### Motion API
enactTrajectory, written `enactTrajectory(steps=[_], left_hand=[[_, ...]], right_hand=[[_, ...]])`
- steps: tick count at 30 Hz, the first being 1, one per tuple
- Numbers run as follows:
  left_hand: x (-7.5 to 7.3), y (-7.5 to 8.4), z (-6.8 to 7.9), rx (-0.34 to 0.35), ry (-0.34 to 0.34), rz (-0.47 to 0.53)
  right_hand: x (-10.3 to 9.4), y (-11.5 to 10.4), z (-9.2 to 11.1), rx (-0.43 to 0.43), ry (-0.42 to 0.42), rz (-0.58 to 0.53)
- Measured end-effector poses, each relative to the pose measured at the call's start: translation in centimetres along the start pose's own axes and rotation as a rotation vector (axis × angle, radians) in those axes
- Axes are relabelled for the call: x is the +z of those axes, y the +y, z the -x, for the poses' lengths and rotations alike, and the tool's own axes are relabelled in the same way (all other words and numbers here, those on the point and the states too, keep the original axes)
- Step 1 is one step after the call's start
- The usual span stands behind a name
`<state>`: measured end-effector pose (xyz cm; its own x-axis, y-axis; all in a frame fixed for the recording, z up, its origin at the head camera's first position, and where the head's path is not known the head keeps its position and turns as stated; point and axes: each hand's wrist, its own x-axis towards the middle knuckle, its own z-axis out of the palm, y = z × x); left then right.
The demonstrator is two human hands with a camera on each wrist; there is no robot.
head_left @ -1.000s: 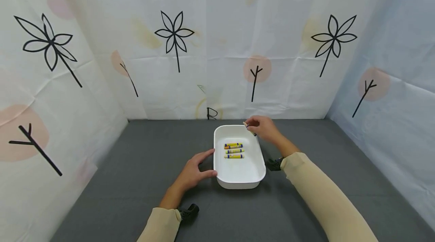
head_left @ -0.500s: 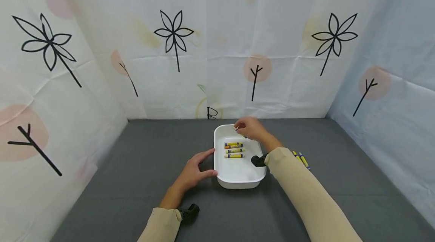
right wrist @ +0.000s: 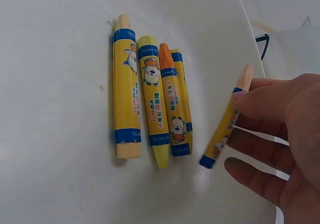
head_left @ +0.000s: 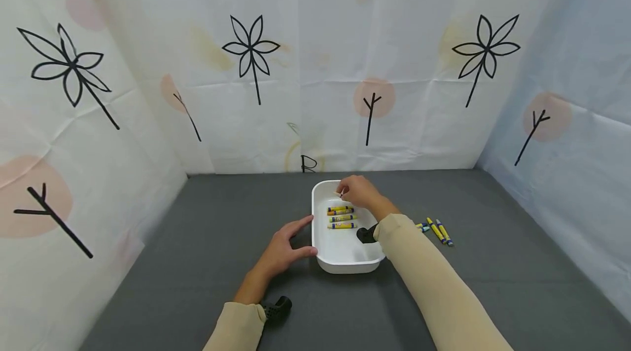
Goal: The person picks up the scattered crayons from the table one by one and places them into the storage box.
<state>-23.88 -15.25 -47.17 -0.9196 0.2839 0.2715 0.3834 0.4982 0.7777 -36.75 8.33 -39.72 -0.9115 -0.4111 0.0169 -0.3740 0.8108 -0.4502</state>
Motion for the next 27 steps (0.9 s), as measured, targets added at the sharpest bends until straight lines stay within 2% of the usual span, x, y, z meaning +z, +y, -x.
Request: enactTrajectory(steps=[6, 14, 22, 27], left_hand=[[0.1, 0.0, 0.2, -0.009, 0.004, 0.006], [0.1, -0.1, 0.0, -0.002, -0.005, -0.004], [0.3, -0.1, -0.1, -0.006, -0.009, -0.007], [0.2, 0.1, -0.1, -0.009, -0.008, -0.004]], right_hand=[[-0.2, -0.2, 0.4, 0.002, 0.000, 0.006], [-1.7, 0.2, 1.7, -0.068, 0.084, -0.048], [-3.4, 0.6, 3.7, -0.121, 0.122, -0.036], [-4.0, 1.6, 5.5, -0.106, 0.141, -0.048]])
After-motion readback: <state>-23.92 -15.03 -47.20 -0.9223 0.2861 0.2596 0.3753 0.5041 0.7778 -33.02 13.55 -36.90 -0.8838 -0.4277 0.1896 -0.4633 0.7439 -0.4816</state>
